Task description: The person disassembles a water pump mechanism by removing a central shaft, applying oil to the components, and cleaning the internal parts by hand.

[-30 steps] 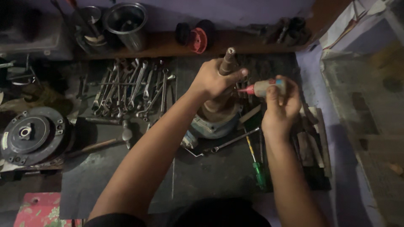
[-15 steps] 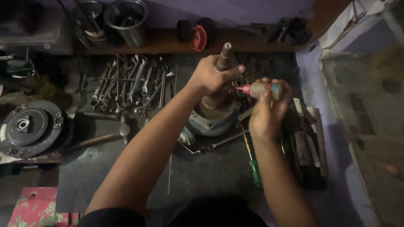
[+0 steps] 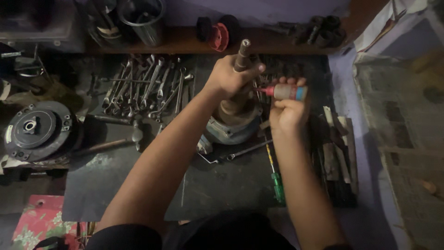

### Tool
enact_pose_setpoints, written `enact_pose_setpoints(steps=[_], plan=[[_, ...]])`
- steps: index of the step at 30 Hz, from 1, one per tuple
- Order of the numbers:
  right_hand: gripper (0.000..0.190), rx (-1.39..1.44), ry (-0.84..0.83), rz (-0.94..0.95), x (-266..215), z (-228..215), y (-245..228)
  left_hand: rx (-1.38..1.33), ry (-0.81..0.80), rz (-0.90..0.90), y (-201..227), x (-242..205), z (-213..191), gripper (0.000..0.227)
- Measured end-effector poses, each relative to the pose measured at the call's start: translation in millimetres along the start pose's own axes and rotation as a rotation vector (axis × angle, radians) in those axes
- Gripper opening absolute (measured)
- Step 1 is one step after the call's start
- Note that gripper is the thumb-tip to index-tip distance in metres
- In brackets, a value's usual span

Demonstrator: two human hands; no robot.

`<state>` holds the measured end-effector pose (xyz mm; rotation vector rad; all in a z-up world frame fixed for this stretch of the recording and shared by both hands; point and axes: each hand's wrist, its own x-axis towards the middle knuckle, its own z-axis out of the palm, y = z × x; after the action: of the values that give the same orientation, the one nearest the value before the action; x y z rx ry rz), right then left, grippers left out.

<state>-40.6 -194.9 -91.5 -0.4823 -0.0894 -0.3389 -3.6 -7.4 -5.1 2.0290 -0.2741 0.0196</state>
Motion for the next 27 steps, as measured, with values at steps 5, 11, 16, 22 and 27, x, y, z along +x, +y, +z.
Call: enact_pose_setpoints(steps=[5, 11, 16, 22, 27], plan=[[0.044, 0.002, -0.148, -0.009, 21.9, -2.6, 3.6, -0.01, 0.042, 0.051, -2.8, -0.3, 2.4, 0.058], [0.052, 0.077, 0.04, 0.06, 37.1, -6.0, 9.1, -0.003, 0.068, 0.014, -3.5, -0.7, 2.8, 0.059], [0.042, 0.103, 0.152, 0.102, 45.4, -13.6, 17.2, -0.001, 0.073, -0.001, -1.0, -1.5, 2.7, 0.057], [0.014, 0.142, 0.106, 0.084, 52.7, -19.1, 20.9, 0.007, 0.077, 0.018, -2.9, 0.3, 3.4, 0.057], [0.017, 0.025, -0.116, 0.054, 59.0, -10.8, 17.0, -0.012, 0.046, -0.042, -3.9, 1.5, 2.6, 0.059]])
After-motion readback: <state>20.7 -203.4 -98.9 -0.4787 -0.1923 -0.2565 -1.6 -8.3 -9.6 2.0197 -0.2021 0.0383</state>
